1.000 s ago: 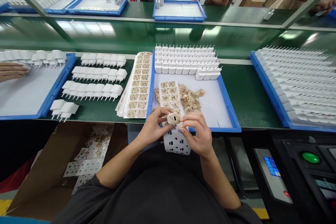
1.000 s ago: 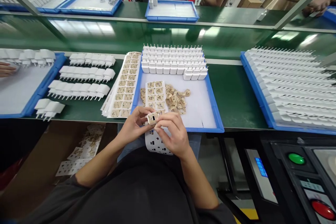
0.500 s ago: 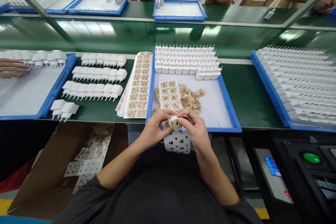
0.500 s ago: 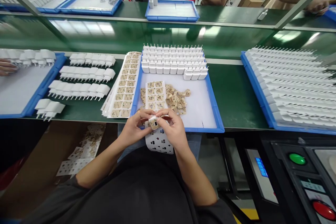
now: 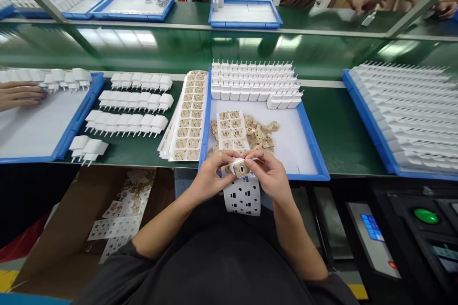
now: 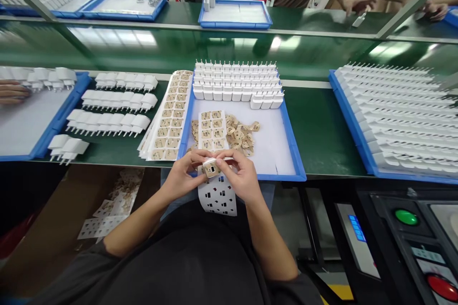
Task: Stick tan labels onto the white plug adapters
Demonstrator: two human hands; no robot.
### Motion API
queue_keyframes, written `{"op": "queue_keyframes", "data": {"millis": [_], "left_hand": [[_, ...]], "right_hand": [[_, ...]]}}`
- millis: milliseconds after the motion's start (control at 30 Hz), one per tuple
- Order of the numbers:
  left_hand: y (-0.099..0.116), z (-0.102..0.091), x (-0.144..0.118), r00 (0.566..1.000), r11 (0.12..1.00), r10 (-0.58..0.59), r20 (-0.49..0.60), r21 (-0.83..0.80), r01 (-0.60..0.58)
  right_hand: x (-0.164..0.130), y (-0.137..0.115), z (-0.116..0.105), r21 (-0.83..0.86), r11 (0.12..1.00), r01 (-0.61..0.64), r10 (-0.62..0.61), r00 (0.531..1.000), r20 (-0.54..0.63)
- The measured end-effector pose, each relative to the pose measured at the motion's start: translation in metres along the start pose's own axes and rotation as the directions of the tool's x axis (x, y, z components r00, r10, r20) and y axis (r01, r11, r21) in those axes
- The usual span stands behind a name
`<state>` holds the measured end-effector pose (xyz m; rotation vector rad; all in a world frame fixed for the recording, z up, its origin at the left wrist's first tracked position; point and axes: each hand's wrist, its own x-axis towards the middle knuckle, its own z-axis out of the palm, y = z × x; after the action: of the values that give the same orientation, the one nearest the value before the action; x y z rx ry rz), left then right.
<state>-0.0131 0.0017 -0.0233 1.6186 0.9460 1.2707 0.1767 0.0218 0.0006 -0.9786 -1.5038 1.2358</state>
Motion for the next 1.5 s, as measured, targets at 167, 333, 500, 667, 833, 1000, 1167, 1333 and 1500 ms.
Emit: {"op": "queue_keyframes", "data": {"millis": [167,333,500,667,833,1000,1167,1333,1500], "left_hand": [[0.004,0.000,0.001,0.999,0.999,-0.046,0.013,-0.006,0.046],[0.004,0.000,0.001,0.998,0.999,-0.049,0.026,-0.010,0.050],[0.002,0.000,0.001,1.000,1.000,-0.022,0.020,0.002,0.021],[0.001,0.000,0.001,0.999,0.992,0.042,0.020,0.121,-0.044],[0.001,0.000,0.001,0.999,0.991,0.043,0.025,0.128,-0.046],[0.000,0.001,0.000,0.999,0.994,0.052,0.003,0.100,-0.052],[0.000,0.001,0.000,0.991,0.968,0.134,0.000,0.215,-0.131],[0.000,0.000,0.000,0.985,0.945,0.174,0.002,0.281,-0.168],[0.001,-0.001,-0.001,0.996,0.980,0.085,-0.005,0.183,-0.083]], "right_hand": [[-0.005,0.001,-0.001,-0.475,0.735,0.483,-0.534,0.845,0.031],[-0.009,0.006,-0.003,-0.378,0.835,0.401,-0.432,0.902,0.001],[-0.009,0.005,0.000,-0.201,0.962,0.184,-0.186,0.983,0.008],[-0.005,0.002,0.002,-0.032,0.999,0.007,-0.008,1.000,-0.028],[-0.002,0.003,-0.002,0.141,0.978,-0.151,0.157,0.987,-0.031],[-0.004,0.003,-0.001,0.205,0.963,-0.177,0.183,0.983,-0.013],[-0.002,0.004,0.006,0.195,0.969,-0.148,0.161,0.986,-0.050],[-0.001,0.006,0.008,0.153,0.981,-0.122,0.130,0.990,-0.048],[-0.003,0.010,0.003,0.171,0.974,-0.146,0.152,0.988,-0.022]]}}
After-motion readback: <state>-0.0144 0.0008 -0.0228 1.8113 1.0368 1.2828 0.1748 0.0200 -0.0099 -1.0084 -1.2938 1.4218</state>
